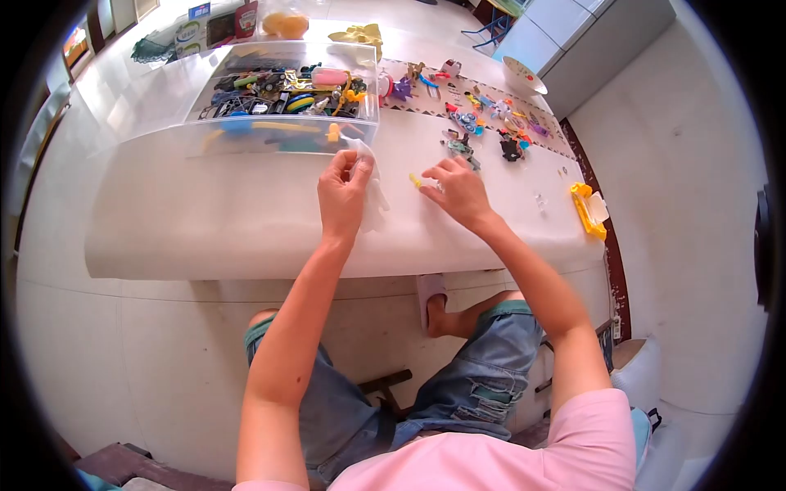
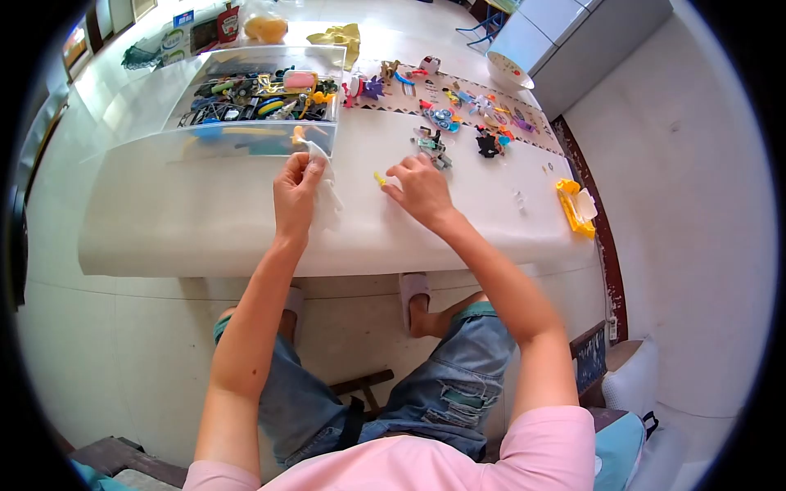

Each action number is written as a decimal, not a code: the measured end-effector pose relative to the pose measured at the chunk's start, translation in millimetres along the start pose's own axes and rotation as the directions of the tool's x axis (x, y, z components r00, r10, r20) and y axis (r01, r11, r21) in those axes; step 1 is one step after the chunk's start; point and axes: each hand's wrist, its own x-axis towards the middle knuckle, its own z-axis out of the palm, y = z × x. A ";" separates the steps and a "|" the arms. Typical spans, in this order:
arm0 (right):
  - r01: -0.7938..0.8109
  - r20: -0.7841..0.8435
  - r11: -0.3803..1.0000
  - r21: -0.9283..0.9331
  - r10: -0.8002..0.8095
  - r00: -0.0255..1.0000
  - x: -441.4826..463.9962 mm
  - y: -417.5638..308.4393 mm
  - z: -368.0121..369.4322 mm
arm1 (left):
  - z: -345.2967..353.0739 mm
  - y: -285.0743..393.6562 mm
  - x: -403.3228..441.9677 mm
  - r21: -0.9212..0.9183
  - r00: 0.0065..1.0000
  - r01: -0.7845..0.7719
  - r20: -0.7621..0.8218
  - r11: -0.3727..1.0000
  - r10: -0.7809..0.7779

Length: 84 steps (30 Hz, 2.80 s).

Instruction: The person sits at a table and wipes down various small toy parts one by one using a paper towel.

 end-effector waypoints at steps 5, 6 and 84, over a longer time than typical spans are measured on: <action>-0.067 0.055 0.997 0.032 0.066 0.996 8.0 -3.2 14.8 | -1.0 -5.5 -1.4 -0.023 0.992 0.109 0.068 0.994 -0.107; -0.123 0.058 0.975 0.186 0.114 0.992 6.4 -3.0 14.9 | -0.9 -5.2 -2.0 -0.014 0.988 0.133 0.084 0.991 -0.131; -0.026 -0.149 0.509 0.860 0.299 0.943 -10.6 -7.6 -5.4 | 41.3 -21.6 -4.6 -0.009 0.956 0.139 0.262 0.990 -0.132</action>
